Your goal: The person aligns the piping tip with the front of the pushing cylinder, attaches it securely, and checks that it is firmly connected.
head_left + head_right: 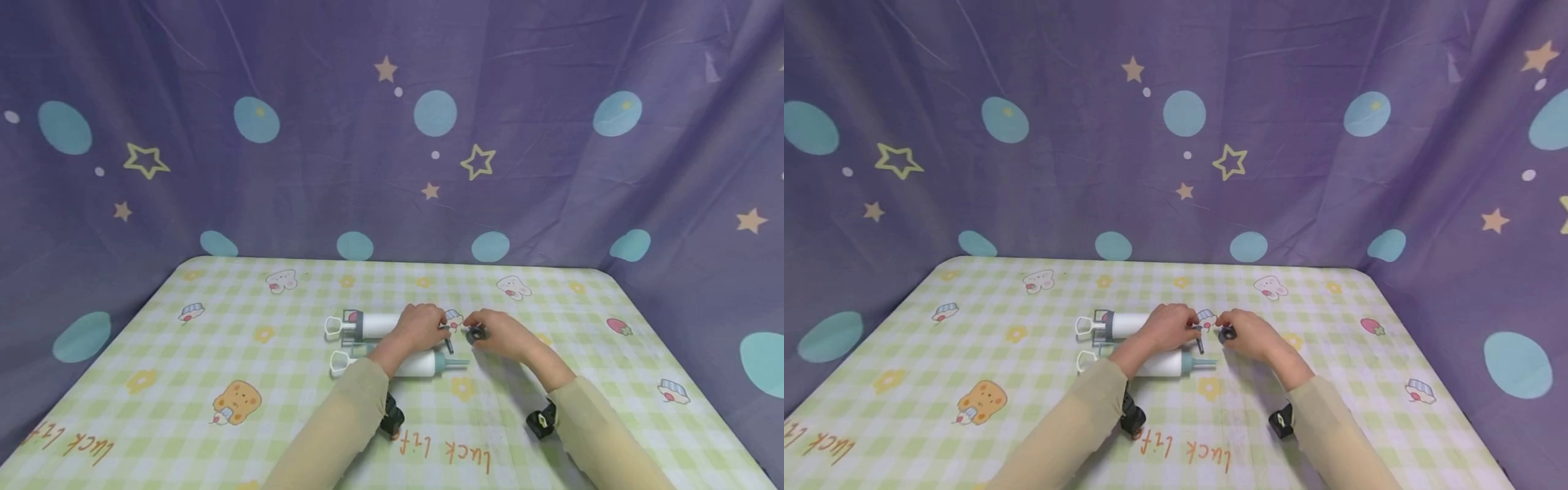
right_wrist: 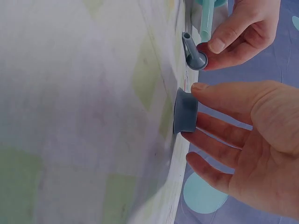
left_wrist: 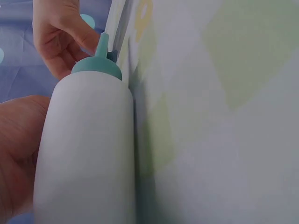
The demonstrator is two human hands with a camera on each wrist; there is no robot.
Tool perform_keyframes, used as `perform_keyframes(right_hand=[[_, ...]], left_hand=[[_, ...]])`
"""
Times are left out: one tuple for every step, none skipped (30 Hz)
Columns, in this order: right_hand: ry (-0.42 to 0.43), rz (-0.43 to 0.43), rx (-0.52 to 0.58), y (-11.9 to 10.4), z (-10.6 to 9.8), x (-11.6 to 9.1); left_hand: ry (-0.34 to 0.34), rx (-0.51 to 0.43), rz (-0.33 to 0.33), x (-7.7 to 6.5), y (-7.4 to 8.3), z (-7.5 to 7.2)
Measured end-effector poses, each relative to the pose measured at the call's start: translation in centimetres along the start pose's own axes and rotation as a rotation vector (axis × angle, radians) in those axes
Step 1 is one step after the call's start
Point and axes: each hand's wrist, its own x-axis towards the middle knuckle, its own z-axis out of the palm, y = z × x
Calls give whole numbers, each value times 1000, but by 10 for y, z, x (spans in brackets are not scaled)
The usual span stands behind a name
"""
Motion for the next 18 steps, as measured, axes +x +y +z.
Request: perform_keyframes(right_hand=[[-1,-1,1,0,0,0],[-1,-2,-1,0,0,0],[0,-3,-2,0,0,0],[2,-4,-4,0,1,0],[4,-7,-5,0,1,1],[8,-9,-4,-1,1,1],[14,-18,-10,0,2,1],[20,-23,-13,0,2,2],[25,-28,-14,0,3,2],[30,-34,-15,1,3,3],[33,-40,-16,1,4,3],[36,-43,-15,1,4,3],[36,-46,-16,1,4,4],[35,-41,-14,1,5,4],[34,-40,-15,1,5,4],[33,-39,-17,0,5,4],[31,-35,-18,0,5,3],[32,-31,-20,0,5,3]], left_hand=[[-3,4,-5,1,0,1],[-4,8,-9,2,0,2],[-7,13,-14,2,0,3],[-6,18,-18,3,-1,4],[-5,25,-23,4,-1,4],[-1,31,-26,4,-1,5],[4,36,-28,5,-1,6],[8,35,-30,5,-1,6],[12,37,-31,5,0,6],[18,38,-30,5,0,7],[20,37,-32,6,0,7],[24,36,-31,6,0,7],[27,32,-32,6,0,8],[28,29,-33,5,1,9],[30,28,-35,5,1,9],[31,28,-37,5,1,10],[33,29,-40,5,1,10],[38,29,-41,5,1,10]])
